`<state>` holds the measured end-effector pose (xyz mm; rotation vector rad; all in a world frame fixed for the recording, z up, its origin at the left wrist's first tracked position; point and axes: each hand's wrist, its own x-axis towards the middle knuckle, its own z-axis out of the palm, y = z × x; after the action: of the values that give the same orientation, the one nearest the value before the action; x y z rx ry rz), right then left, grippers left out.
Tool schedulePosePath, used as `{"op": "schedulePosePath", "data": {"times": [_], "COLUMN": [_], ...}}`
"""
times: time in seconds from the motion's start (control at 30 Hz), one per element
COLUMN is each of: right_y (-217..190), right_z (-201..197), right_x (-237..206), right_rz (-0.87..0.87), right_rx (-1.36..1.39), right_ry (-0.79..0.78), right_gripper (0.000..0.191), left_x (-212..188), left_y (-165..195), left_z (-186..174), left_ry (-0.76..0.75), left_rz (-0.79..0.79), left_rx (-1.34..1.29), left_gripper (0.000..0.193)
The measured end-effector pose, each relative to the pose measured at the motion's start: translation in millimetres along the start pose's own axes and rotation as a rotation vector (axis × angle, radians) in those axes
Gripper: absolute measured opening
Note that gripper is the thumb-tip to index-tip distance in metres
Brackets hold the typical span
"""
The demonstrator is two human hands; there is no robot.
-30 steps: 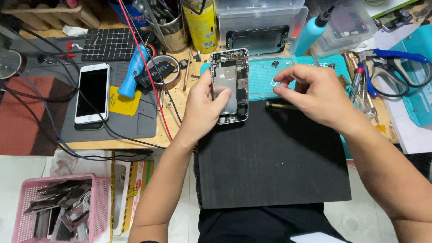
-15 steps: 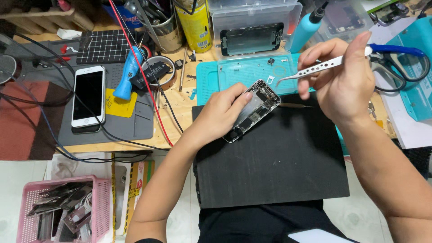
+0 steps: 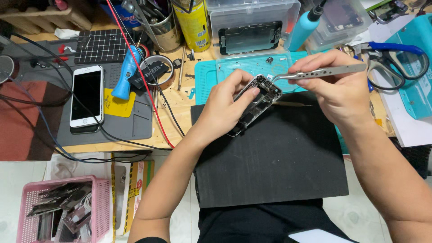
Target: The person uses a screwdriver to remove screws from a disassembled smartphone chassis and then uses tweezers to lift and remove small internal components. The removed parts are placed on the workbench mat.
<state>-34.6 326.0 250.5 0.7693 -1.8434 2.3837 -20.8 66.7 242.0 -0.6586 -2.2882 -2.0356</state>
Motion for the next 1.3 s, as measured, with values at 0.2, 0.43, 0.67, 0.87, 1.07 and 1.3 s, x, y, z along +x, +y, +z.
{"op": "schedulePosePath", "data": {"times": [0.2, 0.43, 0.67, 0.87, 1.07, 1.3], "right_y": [-0.2, -3.7, -1.4, -0.6, 0.1, 4.1], "right_z": [-0.4, 10.2, 14.5, 14.1, 13.4, 14.2], "right_x": [-5.7, -8.2, -7.3, -7.4, -6.9, -5.5], "right_rz": [-0.056, -0.034, -0.044, -0.030, -0.027, -0.015], "right_rx": [-0.069, -0.195, -0.240, -0.238, -0.248, -0.193], "right_ry": [-0.058, -0.044, -0.032, -0.031, -0.040, -0.035], "right_gripper": [0.014, 0.011, 0.011, 0.014, 0.010, 0.016], "left_x": [-10.3, -12.9, -12.5, -12.5, -11.8, -11.2], "left_y": [10.6, 11.4, 10.6, 6.9, 0.9, -3.6], "left_z": [4.4, 7.2, 7.8, 8.4, 9.9, 11.3], "left_ry": [-0.031, -0.035, -0.029, -0.034, -0.035, -0.024], "left_rz": [-0.108, -0.094, -0.137, -0.160, -0.154, -0.164], "left_rx": [-0.111, -0.152, -0.168, -0.201, -0.256, -0.305], "left_gripper": [0.018, 0.022, 0.021, 0.020, 0.019, 0.018]}}
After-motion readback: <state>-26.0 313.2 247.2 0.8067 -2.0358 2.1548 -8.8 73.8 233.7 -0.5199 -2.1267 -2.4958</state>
